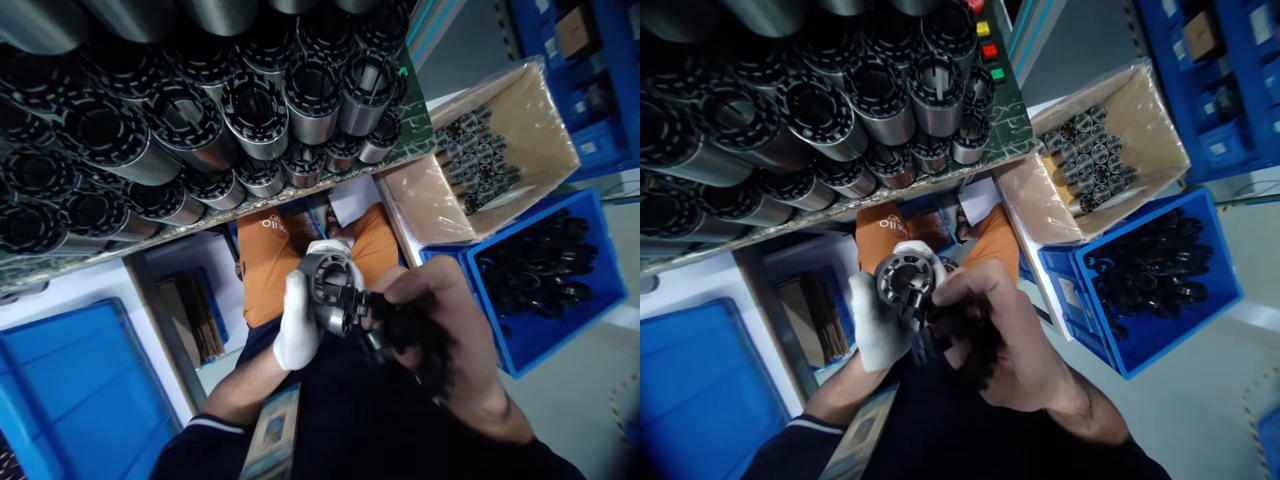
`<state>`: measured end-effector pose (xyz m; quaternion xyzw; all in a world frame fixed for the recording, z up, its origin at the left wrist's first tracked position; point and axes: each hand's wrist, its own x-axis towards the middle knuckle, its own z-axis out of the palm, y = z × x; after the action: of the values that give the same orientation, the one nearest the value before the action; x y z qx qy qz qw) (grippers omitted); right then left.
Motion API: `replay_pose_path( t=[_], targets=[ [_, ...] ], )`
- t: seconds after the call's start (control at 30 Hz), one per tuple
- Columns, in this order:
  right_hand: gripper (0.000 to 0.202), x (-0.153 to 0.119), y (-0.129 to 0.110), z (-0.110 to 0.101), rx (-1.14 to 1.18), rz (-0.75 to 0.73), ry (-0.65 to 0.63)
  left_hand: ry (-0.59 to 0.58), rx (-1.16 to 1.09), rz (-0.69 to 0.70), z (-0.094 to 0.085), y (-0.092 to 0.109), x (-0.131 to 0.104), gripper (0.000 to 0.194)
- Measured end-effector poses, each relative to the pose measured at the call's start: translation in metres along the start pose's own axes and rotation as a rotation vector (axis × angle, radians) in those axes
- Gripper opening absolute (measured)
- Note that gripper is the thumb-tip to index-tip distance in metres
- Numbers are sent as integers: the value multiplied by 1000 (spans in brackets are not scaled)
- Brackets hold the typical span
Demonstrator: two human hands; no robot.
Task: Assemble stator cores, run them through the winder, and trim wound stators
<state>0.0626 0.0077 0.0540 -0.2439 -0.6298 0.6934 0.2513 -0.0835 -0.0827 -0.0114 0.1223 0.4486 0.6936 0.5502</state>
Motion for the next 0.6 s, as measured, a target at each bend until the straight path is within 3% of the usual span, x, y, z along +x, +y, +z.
replay_pose_path(
  t=[0.1,0.23,0.4,0.6],
  targets=[
    [25,4,-8,-8,-163,34,-22,-16,10,31,-6,0,1,74],
    [24,11,-11,-9,-549,-96,120,-119,118,110,-13,1,-6,59],
    [27,9,-8,-3,-533,-158,231,-186,160,143,-14,3,-9,51],
    [37,0,-11,-6,-510,-185,197,-234,253,162,-15,3,-8,51]
  ],
)
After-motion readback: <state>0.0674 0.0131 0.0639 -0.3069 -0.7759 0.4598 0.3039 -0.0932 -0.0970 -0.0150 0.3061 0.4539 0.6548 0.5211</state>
